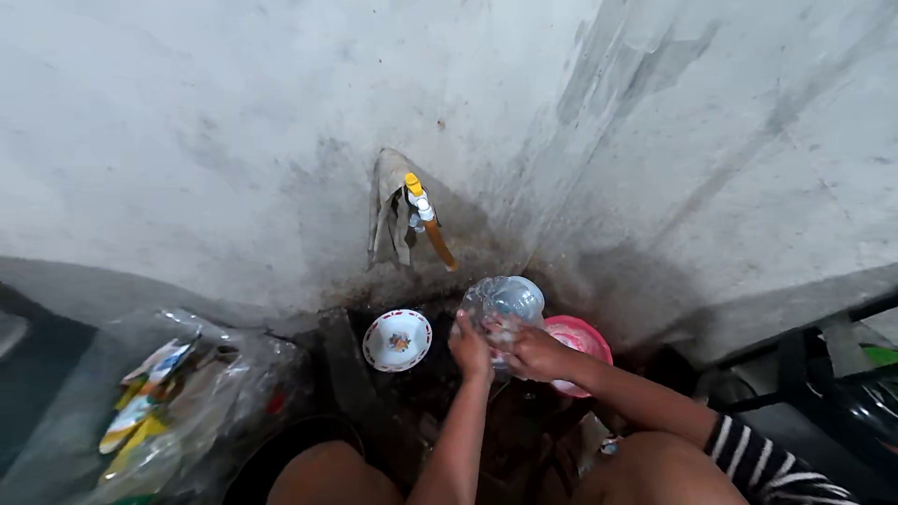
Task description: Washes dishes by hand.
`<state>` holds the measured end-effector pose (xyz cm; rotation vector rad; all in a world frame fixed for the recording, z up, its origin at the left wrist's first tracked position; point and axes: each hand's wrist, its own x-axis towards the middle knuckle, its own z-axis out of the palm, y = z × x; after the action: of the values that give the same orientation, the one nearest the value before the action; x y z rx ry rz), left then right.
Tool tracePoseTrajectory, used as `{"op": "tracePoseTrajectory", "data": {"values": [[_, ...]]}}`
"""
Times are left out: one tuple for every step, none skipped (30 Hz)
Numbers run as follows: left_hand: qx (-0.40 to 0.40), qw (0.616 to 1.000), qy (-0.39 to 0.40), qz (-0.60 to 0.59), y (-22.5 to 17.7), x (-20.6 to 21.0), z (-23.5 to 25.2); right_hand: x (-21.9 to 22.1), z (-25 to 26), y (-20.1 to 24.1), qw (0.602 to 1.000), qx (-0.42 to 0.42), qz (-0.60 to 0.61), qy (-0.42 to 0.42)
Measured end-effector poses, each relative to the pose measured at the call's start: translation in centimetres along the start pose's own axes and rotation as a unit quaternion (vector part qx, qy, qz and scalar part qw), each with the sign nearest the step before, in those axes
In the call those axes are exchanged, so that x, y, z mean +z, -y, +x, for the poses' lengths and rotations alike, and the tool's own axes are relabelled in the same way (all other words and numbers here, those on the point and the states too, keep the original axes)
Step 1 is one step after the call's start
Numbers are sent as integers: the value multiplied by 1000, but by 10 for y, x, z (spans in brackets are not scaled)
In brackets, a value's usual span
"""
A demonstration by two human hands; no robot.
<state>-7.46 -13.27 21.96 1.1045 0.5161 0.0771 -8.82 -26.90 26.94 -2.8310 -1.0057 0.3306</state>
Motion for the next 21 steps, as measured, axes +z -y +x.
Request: {"op": "tracePoseTrajectory", "data": {"values": [[-13,1000,10,-25,-2,-4,4,-5,-10,-8,998,9,-54,-21],[-25,998,19,-53,-2,-6,5,-8,-18,-17,992,28,-94,-82],[-37,997,23,-72,1,-8,5,-10,-23,-23,980,53,-106,-162],[-43,996,28,-79,5,-9,4,-13,-26,-26,962,72,-86,-249],[-50,995,37,-75,9,-7,2,-17,-27,-24,942,77,-31,-325],[-54,996,49,-54,15,-5,-1,-19,-27,-19,918,56,43,-391],[-57,996,67,-15,21,-3,-6,-19,-26,-10,894,9,112,-434],[-50,994,90,35,27,0,-12,-16,-24,0,873,-49,158,-458],[-39,989,126,67,32,2,-21,-13,-20,8,863,-103,181,-461],[-27,983,169,71,35,3,-34,-12,-14,15,865,-140,184,-446],[-38,975,218,36,37,3,-47,-15,-7,18,869,-166,184,-427],[-70,963,259,-33,44,3,-57,-19,1,18,875,-170,188,-413],[-116,944,291,-105,56,3,-63,-23,8,15,879,-151,211,-401],[-154,918,326,-166,67,5,-62,-27,13,9,881,-108,245,-391],[-186,893,358,-201,73,9,-58,-29,15,0,881,-39,272,-386],[-208,876,382,-208,72,13,-56,-26,14,-8,878,47,284,-383],[-220,873,387,-198,67,16,-54,-20,11,-13,874,127,287,-371],[-223,886,367,-174,57,20,-51,-12,7,-14,868,191,288,-356],[-211,907,337,-137,49,21,-49,-1,1,-11,860,230,293,-350],[-192,928,305,-92,43,20,-48,17,-9,-6,853,244,293,-356],[-163,944,283,-48,38,20,-46,37,-17,-2,849,229,290,-377]]}}
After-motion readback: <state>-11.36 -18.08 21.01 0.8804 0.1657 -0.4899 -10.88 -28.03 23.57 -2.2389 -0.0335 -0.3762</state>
